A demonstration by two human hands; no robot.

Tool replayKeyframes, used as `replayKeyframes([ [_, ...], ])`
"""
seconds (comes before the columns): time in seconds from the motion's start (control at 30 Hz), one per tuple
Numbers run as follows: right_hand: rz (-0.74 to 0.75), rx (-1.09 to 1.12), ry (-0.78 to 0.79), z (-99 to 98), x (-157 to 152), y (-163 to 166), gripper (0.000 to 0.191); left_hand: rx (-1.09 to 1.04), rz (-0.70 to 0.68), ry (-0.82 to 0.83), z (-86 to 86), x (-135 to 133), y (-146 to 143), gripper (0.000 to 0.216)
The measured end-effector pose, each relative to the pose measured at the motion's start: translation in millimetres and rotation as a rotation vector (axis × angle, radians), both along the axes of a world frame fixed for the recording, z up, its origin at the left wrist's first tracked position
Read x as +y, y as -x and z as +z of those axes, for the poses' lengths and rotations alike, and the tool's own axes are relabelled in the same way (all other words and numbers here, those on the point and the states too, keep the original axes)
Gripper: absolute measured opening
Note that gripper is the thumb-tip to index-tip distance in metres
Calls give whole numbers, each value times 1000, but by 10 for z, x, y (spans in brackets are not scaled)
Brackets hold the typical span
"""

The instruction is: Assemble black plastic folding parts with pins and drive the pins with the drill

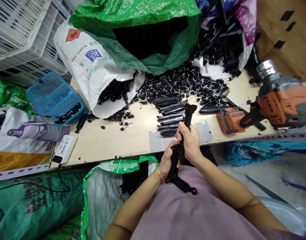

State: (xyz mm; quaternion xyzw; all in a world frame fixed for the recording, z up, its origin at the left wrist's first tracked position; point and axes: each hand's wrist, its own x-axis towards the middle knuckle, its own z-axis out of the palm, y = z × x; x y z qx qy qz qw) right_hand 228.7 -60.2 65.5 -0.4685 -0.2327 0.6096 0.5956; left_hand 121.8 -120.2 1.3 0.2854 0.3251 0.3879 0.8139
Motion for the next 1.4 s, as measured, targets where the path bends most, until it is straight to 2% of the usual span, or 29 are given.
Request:
replayKeyframes([
  [0.07, -52, -39, -42, 11, -21, 55, 37, 3, 29, 18, -7, 27, 5, 61],
  [0.17, 29, -72, -27, 4, -4, 84, 38, -51, 36, 82, -12, 62, 37, 62],
  [0.27, 74, -95, -13, -9, 48, 77, 40, -110, -17, 113, -62, 76, 78, 63],
  [0.43, 7, -105, -15, -23, 86, 133, 40, -47, -108, 69, -218, 131, 135, 74],
  [0.5, -9, -84, -4, -58, 103, 149, 40, 26, -129, 14, -191, 223, 189, 78],
  [0.57, -49, -38, 27, -117, 148, 114, 41, 173, -170, -102, -50, 343, 286, 79],
  [0.63, -134, 17, 54, -178, 228, 18, 41, 387, -261, -313, 192, 426, 400, 81],
  [0.7, -250, 50, 48, -211, 324, -114, 43, 631, -394, -594, 456, 412, 457, 103],
  [0.77, -342, 51, 26, -202, 403, -220, 44, 947, -415, -838, 643, 300, 392, 117],
  [0.8, -372, 41, 16, -187, 425, -245, 45, 1124, -361, -916, 684, 229, 310, 112],
  [0.87, -397, 14, 4, -162, 417, -225, 45, 1409, -207, -976, 655, 115, 93, 92],
  [0.97, -397, -30, -16, -204, 289, -113, 44, 1559, -7, -930, 415, 115, -164, 80],
  [1.03, -306, -130, -21, -272, 162, -109, 41, 1549, 71, -886, 222, 208, -170, 75],
  [1.1, -46, -364, -49, -306, 41, -223, 35, 1519, 86, -882, 74, 311, -34, 72],
  [1.17, 246, -731, -145, -258, -51, -423, 28, 1522, 73, -903, 1, 381, 181, 72],
  [1.23, 384, -1139, -325, -141, -107, -622, 24, 1554, 6, -958, 7, 404, 393, 69],
  [1.3, 517, -1439, -534, -15, -148, -747, 26, 1556, -148, -1069, 79, 385, 549, 60],
  [1.37, 795, -1566, -675, 67, -214, -788, 23, 1512, -306, -1194, 196, 328, 641, 46],
  [1.4, 948, -1572, -693, 90, -266, -786, 21, 1474, -356, -1239, 267, 284, 670, 40],
])
